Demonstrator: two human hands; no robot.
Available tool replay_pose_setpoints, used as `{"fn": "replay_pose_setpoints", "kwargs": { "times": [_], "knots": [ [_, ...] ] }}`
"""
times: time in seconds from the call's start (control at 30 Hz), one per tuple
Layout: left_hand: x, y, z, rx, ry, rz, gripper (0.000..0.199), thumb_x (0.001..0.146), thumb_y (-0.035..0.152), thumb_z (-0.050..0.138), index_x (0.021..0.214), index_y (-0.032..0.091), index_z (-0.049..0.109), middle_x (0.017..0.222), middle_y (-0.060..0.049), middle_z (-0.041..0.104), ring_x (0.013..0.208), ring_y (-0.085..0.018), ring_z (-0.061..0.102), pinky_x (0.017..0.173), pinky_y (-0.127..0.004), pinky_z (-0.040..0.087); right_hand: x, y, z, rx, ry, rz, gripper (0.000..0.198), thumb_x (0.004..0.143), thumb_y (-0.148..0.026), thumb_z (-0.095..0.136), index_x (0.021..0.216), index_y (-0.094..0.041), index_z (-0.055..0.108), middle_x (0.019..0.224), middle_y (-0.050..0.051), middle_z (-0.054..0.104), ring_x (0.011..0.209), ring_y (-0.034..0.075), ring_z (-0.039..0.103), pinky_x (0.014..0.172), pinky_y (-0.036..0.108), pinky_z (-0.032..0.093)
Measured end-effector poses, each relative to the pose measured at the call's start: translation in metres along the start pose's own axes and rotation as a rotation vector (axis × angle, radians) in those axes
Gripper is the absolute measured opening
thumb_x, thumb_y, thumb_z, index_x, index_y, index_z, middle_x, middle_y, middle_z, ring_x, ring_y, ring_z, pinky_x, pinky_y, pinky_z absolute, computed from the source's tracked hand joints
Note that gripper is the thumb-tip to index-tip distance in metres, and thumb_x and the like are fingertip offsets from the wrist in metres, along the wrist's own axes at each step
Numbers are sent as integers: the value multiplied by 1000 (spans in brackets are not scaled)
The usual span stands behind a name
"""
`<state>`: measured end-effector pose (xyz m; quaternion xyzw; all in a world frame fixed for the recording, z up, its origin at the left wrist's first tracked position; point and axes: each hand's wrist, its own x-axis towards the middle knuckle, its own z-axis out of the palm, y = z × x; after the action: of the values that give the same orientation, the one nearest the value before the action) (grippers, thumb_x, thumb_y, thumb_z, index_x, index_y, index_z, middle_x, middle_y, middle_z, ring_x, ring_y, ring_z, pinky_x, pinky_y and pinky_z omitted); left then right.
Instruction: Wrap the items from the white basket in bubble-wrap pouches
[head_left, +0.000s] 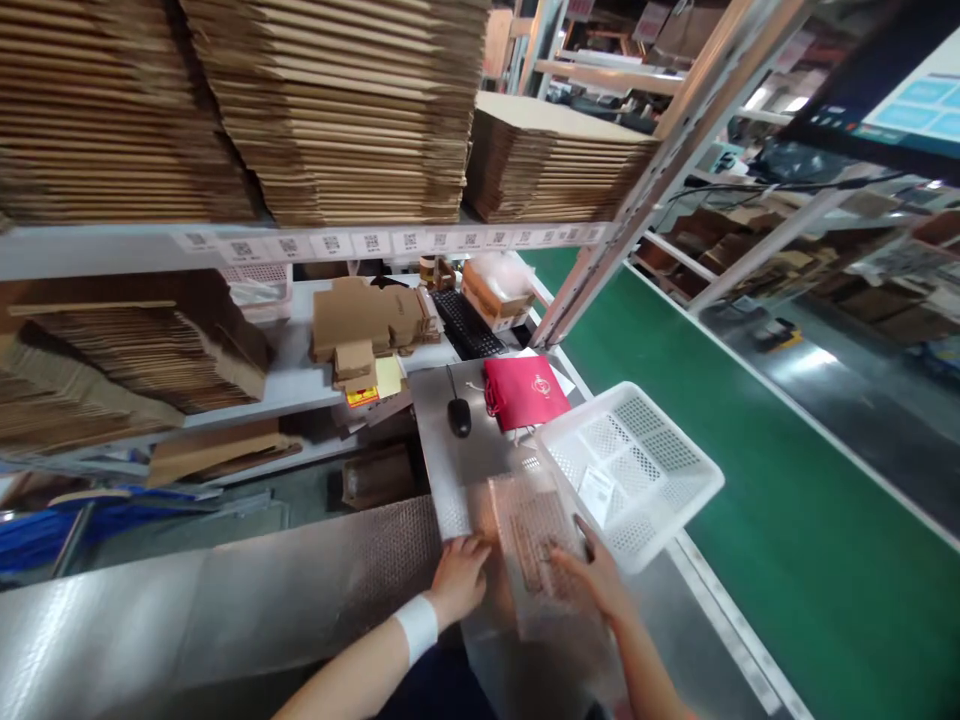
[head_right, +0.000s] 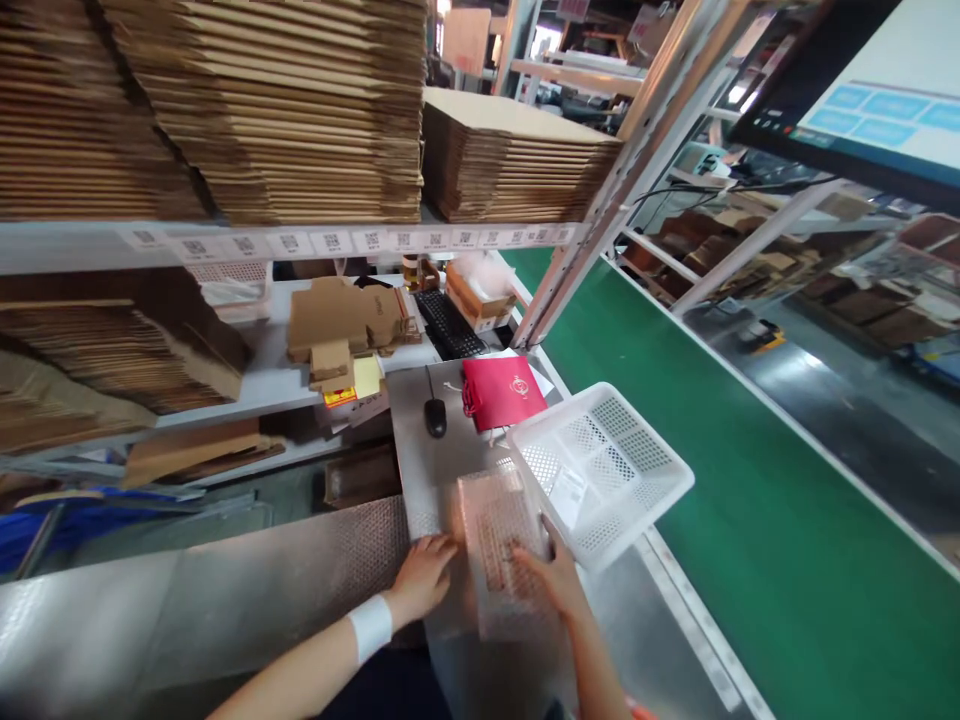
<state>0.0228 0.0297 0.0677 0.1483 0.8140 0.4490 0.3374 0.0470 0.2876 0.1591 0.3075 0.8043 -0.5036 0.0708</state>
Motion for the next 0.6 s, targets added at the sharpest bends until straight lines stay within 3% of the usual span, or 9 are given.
{"fn": "replay_pose_setpoints", "kwargs": {
  "times": [0.1,0.23,0.43,0.53,0.6],
  "knots": [
    [2,-25,-9,273,-16,117,75,85,31,59,158,19,44,172,-11,31,162,-34,17,132,-59,10,0,-3,-13,-124,24,-3,123,55,-65,76,155,-1,41,153,25,52,146,41,46,125,50,35],
    [5,-52,-8,460,-24,159,73,94,38,54,162,18,36,172,-9,23,162,-32,15,132,-61,0,-8,-14,-6,-290,23,-15,120,59,-65,72,154,1,41,153,28,51,146,44,44,124,55,33],
    [8,-68,-5,495,92,98,89,90,43,61,163,9,26,173,-16,14,162,-34,8,132,-60,4,-59,-22,74,-943,207,-102,91,85,-52,69,159,-9,39,146,30,54,130,48,56,103,61,49],
    [7,-69,-12,390,143,85,96,81,39,67,162,5,29,172,-20,15,162,-37,8,132,-61,1,-89,-14,106,-992,282,-234,92,85,-58,72,160,-15,40,150,29,50,130,50,55,102,65,48],
    [7,-68,-18,293,165,93,93,74,32,69,159,8,38,171,-19,24,161,-37,15,132,-60,3,-101,-8,113,-901,260,-325,76,93,-59,60,157,-22,45,146,24,55,127,46,58,101,64,50]
  ]
}}
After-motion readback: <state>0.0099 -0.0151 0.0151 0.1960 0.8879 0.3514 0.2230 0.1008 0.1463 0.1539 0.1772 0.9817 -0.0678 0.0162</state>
